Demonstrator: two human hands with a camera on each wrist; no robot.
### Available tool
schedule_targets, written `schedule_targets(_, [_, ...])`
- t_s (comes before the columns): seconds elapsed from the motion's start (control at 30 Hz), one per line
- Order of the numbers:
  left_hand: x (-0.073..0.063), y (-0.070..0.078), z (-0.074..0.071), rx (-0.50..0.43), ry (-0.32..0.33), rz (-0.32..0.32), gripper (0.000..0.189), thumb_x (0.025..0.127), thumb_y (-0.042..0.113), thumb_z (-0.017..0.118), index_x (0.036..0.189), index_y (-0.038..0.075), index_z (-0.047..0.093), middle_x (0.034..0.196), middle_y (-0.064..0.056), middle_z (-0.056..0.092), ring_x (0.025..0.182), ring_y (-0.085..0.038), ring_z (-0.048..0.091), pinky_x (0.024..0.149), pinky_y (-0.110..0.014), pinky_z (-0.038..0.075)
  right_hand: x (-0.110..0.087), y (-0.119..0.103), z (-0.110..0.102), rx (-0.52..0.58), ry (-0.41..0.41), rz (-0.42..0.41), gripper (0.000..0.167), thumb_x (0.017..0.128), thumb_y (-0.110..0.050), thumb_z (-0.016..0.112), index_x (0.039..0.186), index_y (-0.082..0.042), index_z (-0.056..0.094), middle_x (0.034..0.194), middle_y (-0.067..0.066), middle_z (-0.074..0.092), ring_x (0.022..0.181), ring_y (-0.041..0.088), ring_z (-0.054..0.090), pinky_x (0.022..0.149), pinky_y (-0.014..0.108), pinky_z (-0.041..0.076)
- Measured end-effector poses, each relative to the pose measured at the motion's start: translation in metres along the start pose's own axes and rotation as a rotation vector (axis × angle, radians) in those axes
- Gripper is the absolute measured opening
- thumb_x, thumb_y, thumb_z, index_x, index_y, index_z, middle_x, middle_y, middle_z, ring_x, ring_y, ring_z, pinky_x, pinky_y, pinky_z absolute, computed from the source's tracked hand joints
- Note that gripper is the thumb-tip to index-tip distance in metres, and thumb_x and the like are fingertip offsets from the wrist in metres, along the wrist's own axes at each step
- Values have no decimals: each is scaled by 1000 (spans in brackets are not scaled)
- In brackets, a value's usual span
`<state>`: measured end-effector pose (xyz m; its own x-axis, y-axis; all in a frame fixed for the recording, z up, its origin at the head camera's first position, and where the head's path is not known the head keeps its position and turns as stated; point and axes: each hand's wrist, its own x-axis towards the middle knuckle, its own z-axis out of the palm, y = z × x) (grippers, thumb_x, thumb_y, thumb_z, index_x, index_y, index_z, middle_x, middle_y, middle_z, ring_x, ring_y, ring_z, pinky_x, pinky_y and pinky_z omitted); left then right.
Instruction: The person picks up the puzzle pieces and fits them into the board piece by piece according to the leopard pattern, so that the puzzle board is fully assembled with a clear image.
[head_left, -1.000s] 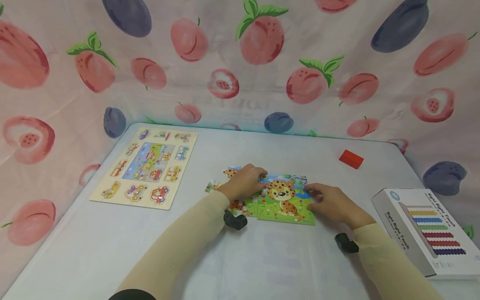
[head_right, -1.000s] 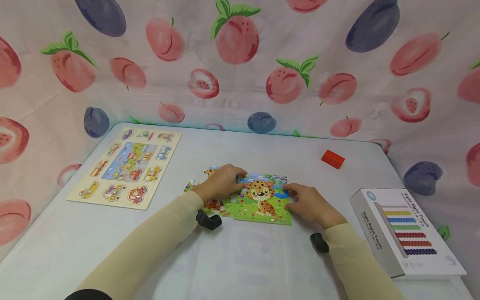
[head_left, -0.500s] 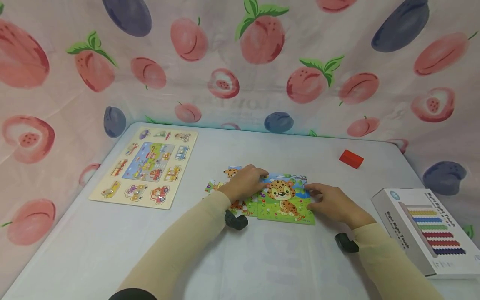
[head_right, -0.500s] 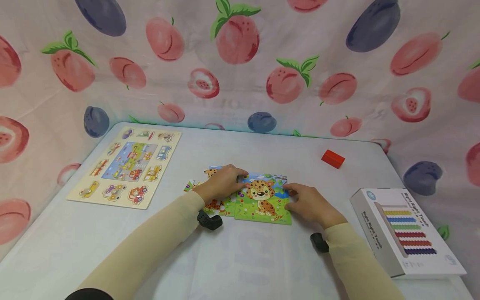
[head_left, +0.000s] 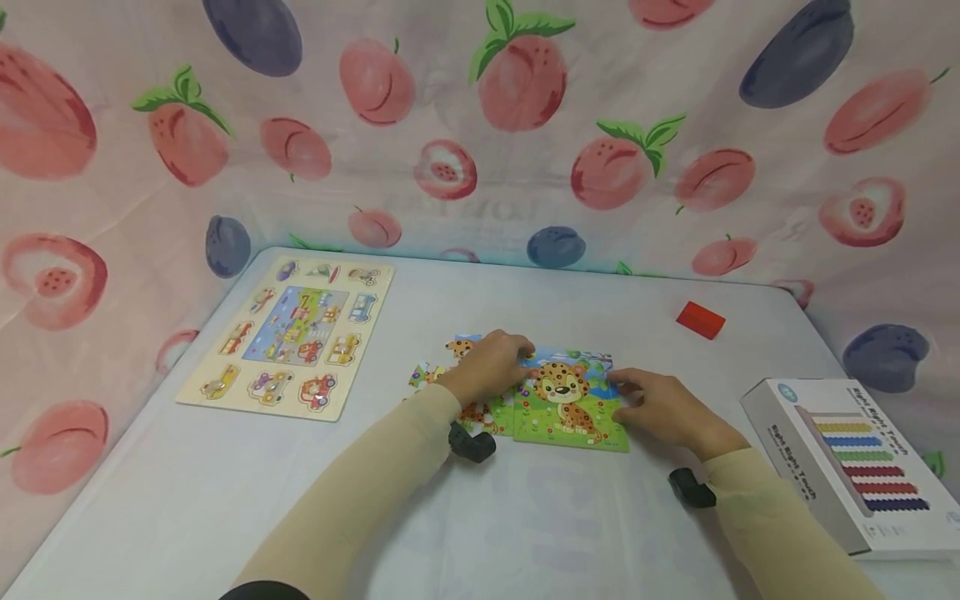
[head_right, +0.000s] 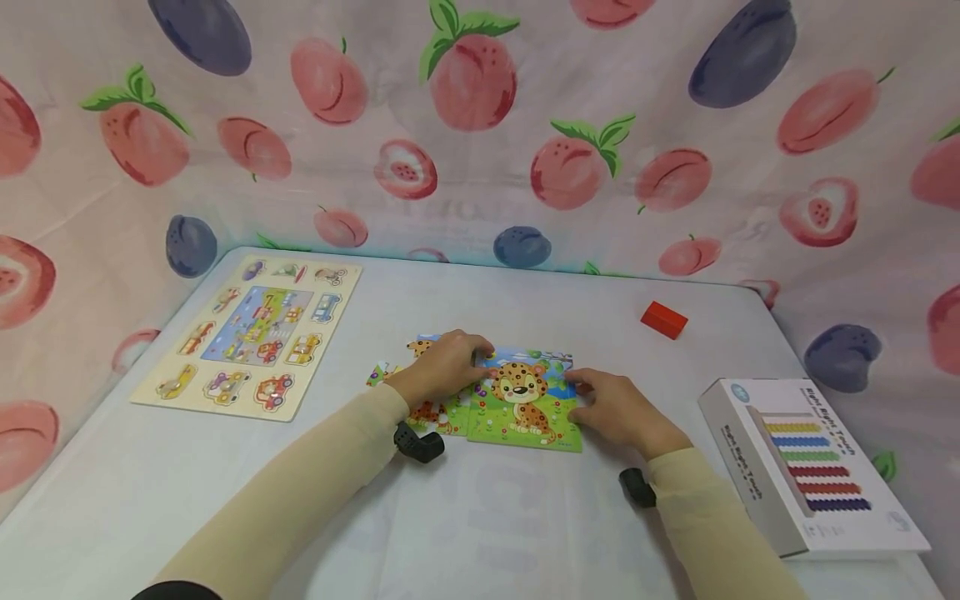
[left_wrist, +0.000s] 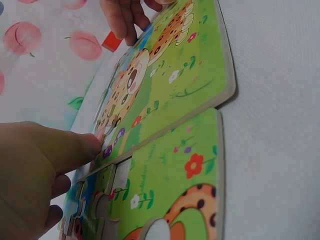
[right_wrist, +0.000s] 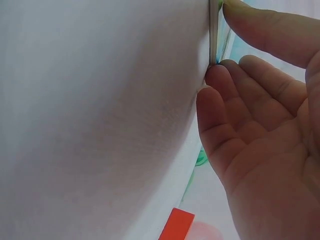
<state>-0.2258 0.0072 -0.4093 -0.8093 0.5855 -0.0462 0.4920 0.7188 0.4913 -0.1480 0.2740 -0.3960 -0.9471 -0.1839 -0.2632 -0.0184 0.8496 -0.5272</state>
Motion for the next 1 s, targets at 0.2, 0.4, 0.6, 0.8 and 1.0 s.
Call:
schedule_targets(0.2, [1,-1,2,-11,12,-18,38,97,29,68,130,10,66,123,-4,66,119,-22,55,98,-34,47,0,1,0,-2,5,-6,60,89,-16,75,142,-2,53,131,21,59,112,38,58,94,54,49])
schedule_targets(0.4, [1,0,1,-3,4,-21,38,98,29,67,130,9,65,123,-5,66,119,-22,55,98,-34,47,0,1,1,-12,3,-5,60,89,-17,75,142,-3,53,131,22,59,111,39,59,94,54,49])
schedule_targets(0.6, [1,1,1,-3,3,-28,39,98,30,68,131,9,64,122,-4,65,118,-21,55,97,-33,47,1,2,1,-13,6,-8,60,88,-17,76,142,-3,53,130,21,59,110,38,59,94,54,49])
schedule_targets(0.8, [-4,1,-5,-106,-8,-46,45,97,26,68,137,8,59,129,-7,61,122,-23,52,98,-35,46,1,2,1,-8,4,-4,60,89,-16,76,142,-3,53,131,21,59,111,37,59,94,54,49])
schedule_targets(1.0, [-7,-3,-16,-97,20,-55,48,95,23,71,139,7,58,134,-6,60,129,-25,48,106,-37,41,1,2,1,-11,4,-2,60,89,-16,75,143,-4,52,130,21,59,110,37,59,93,53,49])
